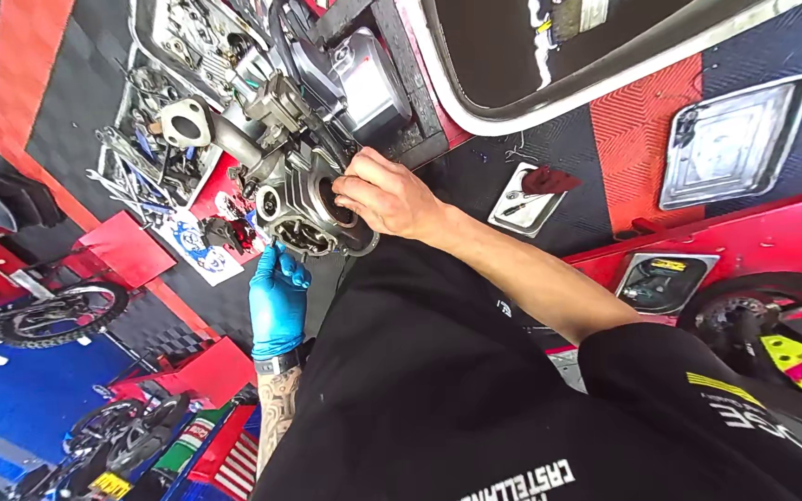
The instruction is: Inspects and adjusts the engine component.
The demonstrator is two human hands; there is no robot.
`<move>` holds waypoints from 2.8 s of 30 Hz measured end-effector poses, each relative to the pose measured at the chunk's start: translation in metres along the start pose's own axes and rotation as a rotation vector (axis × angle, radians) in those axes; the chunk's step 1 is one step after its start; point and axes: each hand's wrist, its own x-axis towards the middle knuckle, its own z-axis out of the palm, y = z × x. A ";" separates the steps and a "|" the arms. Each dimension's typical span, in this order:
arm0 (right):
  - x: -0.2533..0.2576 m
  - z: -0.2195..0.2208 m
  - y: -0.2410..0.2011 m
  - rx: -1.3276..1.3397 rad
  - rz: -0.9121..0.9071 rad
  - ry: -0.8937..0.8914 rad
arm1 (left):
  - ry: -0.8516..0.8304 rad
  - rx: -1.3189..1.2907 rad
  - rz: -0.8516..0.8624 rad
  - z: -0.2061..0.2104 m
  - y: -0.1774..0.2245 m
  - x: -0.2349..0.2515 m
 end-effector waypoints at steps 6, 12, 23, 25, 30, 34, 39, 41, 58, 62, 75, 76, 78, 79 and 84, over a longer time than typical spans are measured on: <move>-0.004 -0.003 -0.001 0.108 0.076 0.004 | -0.016 0.011 0.005 0.002 0.001 -0.001; 0.000 -0.001 0.002 0.072 0.007 -0.010 | 0.000 0.012 0.006 0.002 -0.001 -0.003; -0.003 -0.004 0.003 0.144 0.075 -0.020 | -0.016 0.005 0.015 0.002 -0.001 -0.004; -0.003 -0.004 0.004 0.155 0.061 -0.031 | -0.015 0.003 0.012 0.001 -0.002 -0.005; 0.000 0.000 0.004 0.085 0.013 -0.002 | -0.009 0.001 0.003 0.002 -0.005 -0.005; 0.002 0.001 0.004 0.059 -0.002 0.010 | -0.018 0.001 0.005 0.002 -0.004 -0.004; -0.002 -0.001 0.004 0.166 0.086 0.003 | -0.011 0.007 0.015 0.001 -0.003 -0.004; -0.002 0.000 0.003 0.172 0.083 0.005 | 0.021 0.033 0.011 -0.001 -0.004 -0.004; -0.001 -0.002 0.002 0.180 0.106 -0.008 | -0.006 0.137 0.086 -0.008 -0.002 -0.006; 0.001 0.002 0.002 0.094 0.065 0.004 | -0.004 0.141 0.084 -0.013 -0.004 -0.007; 0.001 0.003 0.000 0.091 0.102 0.002 | -0.055 0.099 0.111 -0.007 0.004 -0.014; 0.001 0.004 0.001 0.079 0.096 0.012 | -0.069 0.102 0.129 -0.007 0.004 -0.013; 0.000 0.005 0.000 0.066 0.092 0.034 | -0.093 0.117 0.162 -0.007 0.002 -0.013; 0.000 0.005 -0.001 0.071 0.097 0.042 | -0.090 0.134 0.174 -0.007 0.002 -0.013; -0.001 0.002 0.000 0.137 0.135 0.001 | -0.046 0.190 0.187 -0.015 0.003 -0.011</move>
